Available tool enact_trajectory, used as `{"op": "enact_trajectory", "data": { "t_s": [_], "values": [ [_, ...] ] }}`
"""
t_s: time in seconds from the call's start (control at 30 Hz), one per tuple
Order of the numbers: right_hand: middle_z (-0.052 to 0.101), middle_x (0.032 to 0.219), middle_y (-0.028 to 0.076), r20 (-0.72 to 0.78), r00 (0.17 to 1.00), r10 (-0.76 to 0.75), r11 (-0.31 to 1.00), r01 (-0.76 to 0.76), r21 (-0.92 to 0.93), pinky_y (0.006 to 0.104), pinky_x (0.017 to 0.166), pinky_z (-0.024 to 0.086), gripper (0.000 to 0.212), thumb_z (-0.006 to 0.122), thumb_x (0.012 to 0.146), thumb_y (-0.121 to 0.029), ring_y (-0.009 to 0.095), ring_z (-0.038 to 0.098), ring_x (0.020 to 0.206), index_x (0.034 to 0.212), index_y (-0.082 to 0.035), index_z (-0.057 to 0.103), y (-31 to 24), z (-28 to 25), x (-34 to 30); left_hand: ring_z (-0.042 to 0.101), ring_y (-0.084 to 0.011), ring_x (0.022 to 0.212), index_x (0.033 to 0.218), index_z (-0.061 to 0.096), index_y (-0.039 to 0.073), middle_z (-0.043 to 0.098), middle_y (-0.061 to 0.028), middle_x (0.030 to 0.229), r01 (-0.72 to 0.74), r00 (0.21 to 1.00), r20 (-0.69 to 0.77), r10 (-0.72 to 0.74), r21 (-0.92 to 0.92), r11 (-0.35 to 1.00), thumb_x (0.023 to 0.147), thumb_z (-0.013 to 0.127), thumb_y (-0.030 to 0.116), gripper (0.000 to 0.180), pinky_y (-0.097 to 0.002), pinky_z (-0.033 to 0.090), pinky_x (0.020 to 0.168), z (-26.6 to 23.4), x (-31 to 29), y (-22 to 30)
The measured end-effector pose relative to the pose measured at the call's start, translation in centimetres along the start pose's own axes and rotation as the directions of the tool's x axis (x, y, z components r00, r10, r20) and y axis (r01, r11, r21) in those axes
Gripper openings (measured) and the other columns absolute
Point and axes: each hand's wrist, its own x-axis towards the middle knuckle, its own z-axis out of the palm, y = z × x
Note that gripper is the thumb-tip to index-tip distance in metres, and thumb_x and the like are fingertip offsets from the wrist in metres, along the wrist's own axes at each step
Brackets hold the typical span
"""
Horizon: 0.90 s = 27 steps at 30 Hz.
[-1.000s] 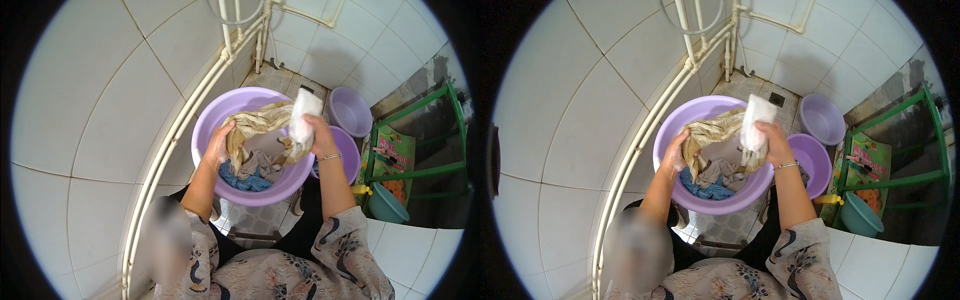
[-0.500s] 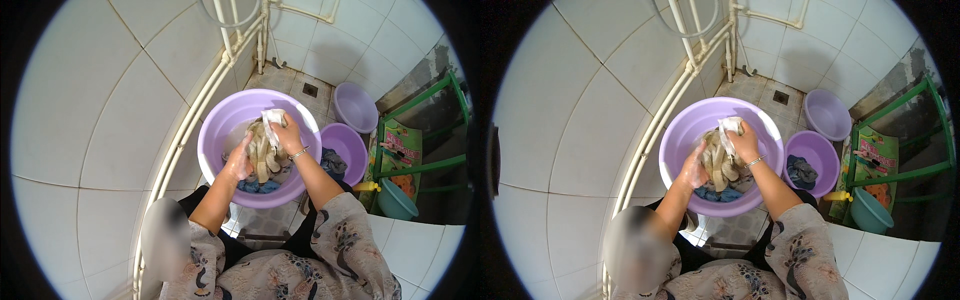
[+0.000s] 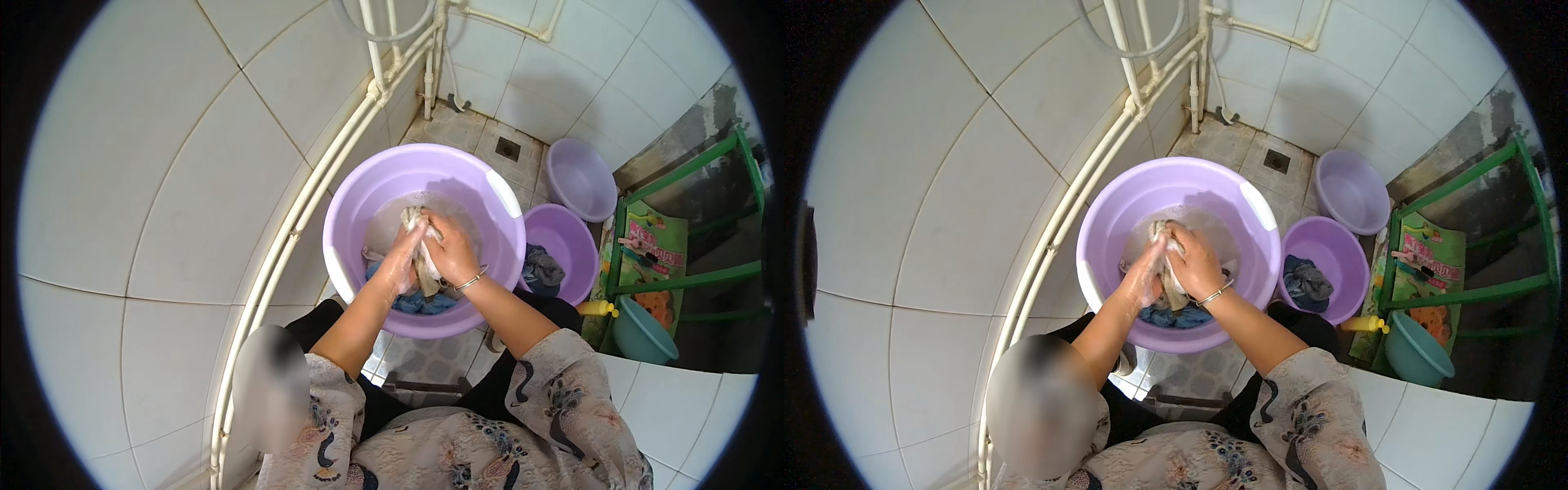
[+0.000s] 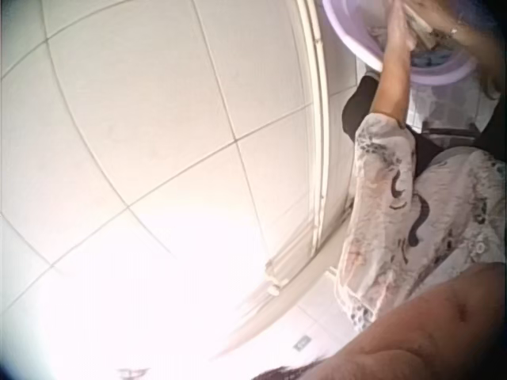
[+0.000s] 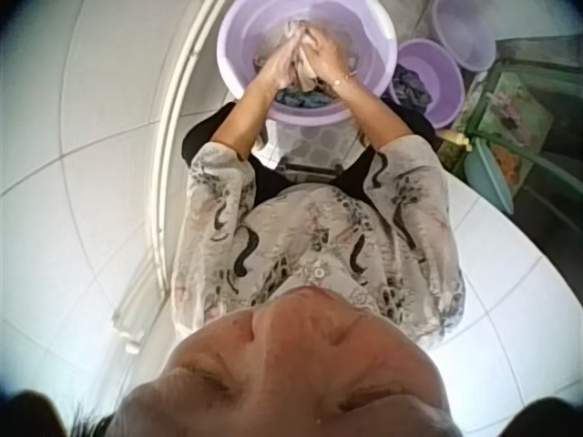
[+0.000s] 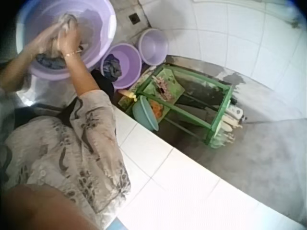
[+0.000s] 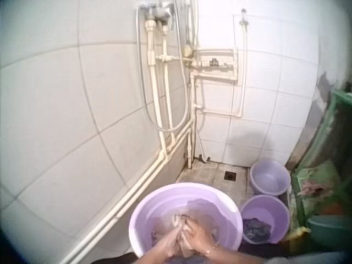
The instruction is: The person hand-washes a beige towel in a purple basin filled with soapy water. They repeatedly submerge, scrub, and wring the towel, then transfer it to a second purple basin. Finally, they pick up a small white cloth and begin washing it.
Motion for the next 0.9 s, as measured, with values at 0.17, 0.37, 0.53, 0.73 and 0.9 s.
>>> {"op": "enact_trajectory", "data": {
  "t_s": [0.17, 0.37, 0.53, 0.73, 0.9],
  "values": [
    [0.062, 0.099, 0.008, 0.182, 0.946, 0.267, 0.774, -0.323, 0.544, 0.0287, 0.079, 0.047, 0.029, 0.05, 0.091, -0.015, 0.016, 0.058, 0.087, 0.116, 0.0, 0.054, 1.6, -0.8, 0.9, 0.051, -0.0294, 0.109, 0.136, 0.022, 0.002, 0.046, -0.0199, 0.122, -0.129, 0.99, -0.045, 0.132, 0.06, 0.99, 0.078, 0.07, 0.023, 0.078, -0.0404, 0.048, 0.085, -1.2, 0.8, 0.7],
    [0.057, 0.115, 0.01, 0.242, 0.956, 0.165, 0.854, -0.261, 0.451, 0.0271, 0.091, 0.041, 0.036, 0.046, 0.094, -0.017, 0.016, 0.053, 0.104, 0.126, 0.001, 0.048, 0.3, -0.5, -0.5, 0.053, -0.0263, 0.107, 0.134, 0.024, 0.004, 0.05, -0.0168, 0.116, -0.204, 0.976, -0.042, 0.212, 0.152, 0.967, 0.077, 0.074, 0.027, 0.079, -0.0362, 0.045, 0.089, -1.4, 0.5, -0.2],
    [0.057, 0.111, 0.009, 0.222, 0.921, 0.319, 0.711, -0.388, 0.586, 0.0274, 0.075, 0.048, 0.035, 0.047, 0.09, -0.013, 0.015, 0.056, 0.096, 0.124, -0.005, 0.05, 1.4, -1.8, 0.3, 0.059, -0.0239, 0.095, 0.124, 0.039, 0.002, 0.056, -0.0126, 0.105, -0.185, 0.982, 0.079, 0.174, 0.158, 0.97, 0.074, 0.073, 0.013, 0.062, -0.037, 0.05, 0.082, -2.5, 1.5, 0.1],
    [0.055, 0.114, 0.01, 0.372, 0.874, 0.312, 0.624, -0.484, 0.614, 0.0272, 0.06, 0.05, 0.055, 0.057, 0.083, -0.015, 0.015, 0.058, 0.09, 0.134, -0.011, 0.036, 2.0, -8.4, 2.8, 0.061, -0.0198, 0.086, 0.131, 0.04, -0.002, 0.06, -0.0118, 0.102, -0.159, 0.976, 0.182, 0.116, 0.245, 0.956, 0.067, 0.068, -0.001, 0.07, -0.0311, 0.05, 0.078, -3.3, -0.7, 3.6],
    [0.049, 0.122, 0.011, 0.5, 0.865, -0.04, 0.98, -0.065, 0.19, 0.028, 0.074, 0.05, 0.081, 0.073, 0.072, -0.013, 0.015, 0.058, 0.09, 0.14, -0.009, 0.028, 2.1, -5.2, 0.7, 0.06, -0.0172, 0.088, 0.122, 0.049, -0.003, 0.06, -0.0096, 0.101, -0.159, 0.97, 0.232, 0.073, 0.378, 0.912, 0.065, 0.064, -0.002, 0.059, -0.0302, 0.049, 0.079, -3.5, -0.8, 2.4]
  ]
}}
